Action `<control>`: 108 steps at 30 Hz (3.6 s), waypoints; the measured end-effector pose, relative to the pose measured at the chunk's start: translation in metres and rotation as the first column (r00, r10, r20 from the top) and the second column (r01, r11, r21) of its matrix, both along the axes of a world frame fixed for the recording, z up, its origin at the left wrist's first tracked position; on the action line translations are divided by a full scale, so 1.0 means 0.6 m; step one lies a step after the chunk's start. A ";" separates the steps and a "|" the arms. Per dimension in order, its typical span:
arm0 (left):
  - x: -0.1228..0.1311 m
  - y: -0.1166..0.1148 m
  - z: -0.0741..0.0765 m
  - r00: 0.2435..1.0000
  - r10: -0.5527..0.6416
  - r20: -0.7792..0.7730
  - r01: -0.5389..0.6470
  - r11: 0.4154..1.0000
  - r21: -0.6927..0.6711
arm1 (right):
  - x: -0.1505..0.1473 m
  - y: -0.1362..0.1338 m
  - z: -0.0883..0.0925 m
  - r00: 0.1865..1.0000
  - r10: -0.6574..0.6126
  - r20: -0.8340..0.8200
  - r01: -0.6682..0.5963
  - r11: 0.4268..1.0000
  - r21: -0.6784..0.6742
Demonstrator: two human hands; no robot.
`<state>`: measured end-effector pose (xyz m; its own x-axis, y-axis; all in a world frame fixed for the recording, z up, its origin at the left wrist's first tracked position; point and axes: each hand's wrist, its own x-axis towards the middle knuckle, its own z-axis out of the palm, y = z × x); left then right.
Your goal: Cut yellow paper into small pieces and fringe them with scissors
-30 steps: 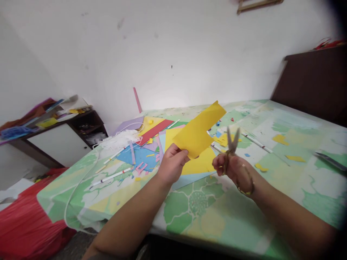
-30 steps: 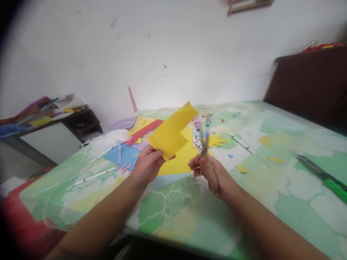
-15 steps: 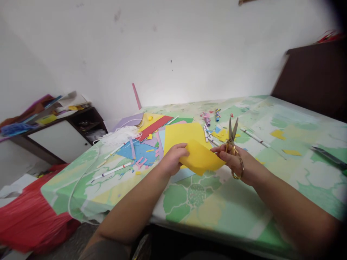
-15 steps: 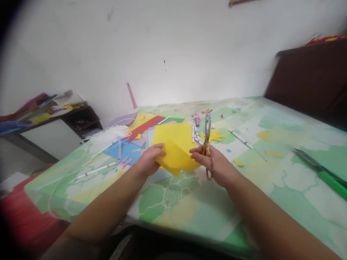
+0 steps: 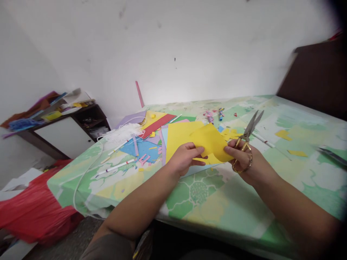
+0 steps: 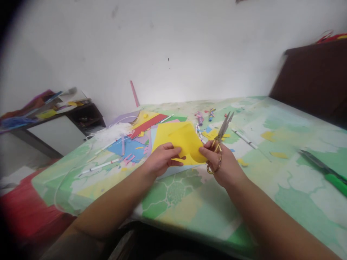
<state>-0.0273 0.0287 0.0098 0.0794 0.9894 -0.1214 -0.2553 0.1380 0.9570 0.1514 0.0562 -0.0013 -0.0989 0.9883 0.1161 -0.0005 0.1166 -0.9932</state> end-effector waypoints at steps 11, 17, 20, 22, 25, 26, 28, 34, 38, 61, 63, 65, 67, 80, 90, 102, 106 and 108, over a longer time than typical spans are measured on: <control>-0.030 0.001 0.031 0.959 0.283 -0.008 -0.272 0.930 0.246 | 0.001 -0.053 0.009 0.825 0.398 0.402 -0.385 0.916 -0.116; -0.030 -0.006 0.035 0.974 0.219 0.065 -0.228 0.926 0.300 | -0.018 -0.059 -0.004 0.768 0.466 0.440 -0.400 0.885 -0.238; -0.025 -0.010 0.037 0.974 0.221 0.057 -0.228 0.934 0.275 | -0.017 -0.057 -0.002 0.766 0.450 0.458 -0.381 0.893 -0.240; -0.023 -0.012 0.039 0.974 0.227 0.023 -0.225 0.941 0.254 | -0.016 -0.056 -0.001 0.755 0.456 0.470 -0.392 0.890 -0.233; -0.022 -0.015 0.042 0.973 0.228 -0.029 -0.215 0.946 0.243 | -0.015 -0.056 0.001 0.720 0.483 0.498 -0.427 0.874 -0.230; -0.022 -0.016 0.043 0.972 0.232 -0.045 -0.214 0.945 0.249 | -0.015 -0.056 0.001 0.712 0.488 0.506 -0.434 0.871 -0.231; -0.020 -0.019 0.044 0.965 0.250 -0.082 -0.220 0.937 0.271 | -0.016 -0.056 0.001 0.700 0.487 0.522 -0.432 0.871 -0.233; -0.011 -0.026 0.046 0.923 0.318 -0.218 -0.236 0.914 0.331 | -0.028 -0.053 0.001 0.709 0.468 0.527 -0.434 0.879 -0.196; -0.008 -0.030 0.048 0.855 0.373 -0.361 -0.212 0.886 0.412 | -0.036 -0.052 -0.004 0.769 0.463 0.441 -0.427 0.885 -0.184; -0.011 -0.037 0.036 0.202 0.768 -0.608 0.061 0.609 0.790 | -0.033 -0.061 -0.016 0.779 0.612 0.135 -0.568 0.781 -0.260; -0.016 -0.034 0.032 0.120 0.832 -0.542 0.106 0.532 0.840 | -0.034 -0.066 -0.013 0.763 0.643 0.069 -0.603 0.746 -0.281; -0.022 -0.033 0.026 0.066 0.887 -0.456 0.181 0.439 0.880 | -0.035 -0.070 -0.011 0.751 0.661 0.012 -0.633 0.724 -0.276; -0.024 -0.033 0.021 0.054 0.922 -0.383 0.248 0.359 0.900 | -0.035 -0.071 -0.009 0.758 0.652 -0.022 -0.637 0.732 -0.240; -0.013 -0.042 0.035 0.623 0.621 -0.474 -0.281 0.744 0.606 | -0.020 -0.066 0.002 0.705 0.684 0.186 -0.646 0.728 -0.230; -0.018 -0.038 0.045 0.703 0.590 -0.398 -0.372 0.781 0.501 | -0.029 -0.068 0.000 0.715 0.673 0.188 -0.624 0.736 -0.263; 0.005 -0.046 0.032 0.732 0.432 -0.528 -0.217 0.881 0.420 | -0.041 -0.073 0.001 0.808 0.581 0.099 -0.536 0.795 -0.285; 0.008 -0.049 0.037 0.778 0.403 -0.482 -0.219 0.893 0.394 | -0.045 -0.074 0.000 0.831 0.544 0.118 -0.497 0.820 -0.285; 0.008 -0.050 0.040 0.789 0.397 -0.468 -0.222 0.895 0.386 | -0.045 -0.074 0.000 0.836 0.533 0.135 -0.480 0.827 -0.293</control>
<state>-0.0228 -0.0011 0.0336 -0.2268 0.9419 0.2477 0.3153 -0.1697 0.9337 0.1244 0.0118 -0.0016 -0.5879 0.7856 -0.1928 0.2091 -0.0827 -0.9744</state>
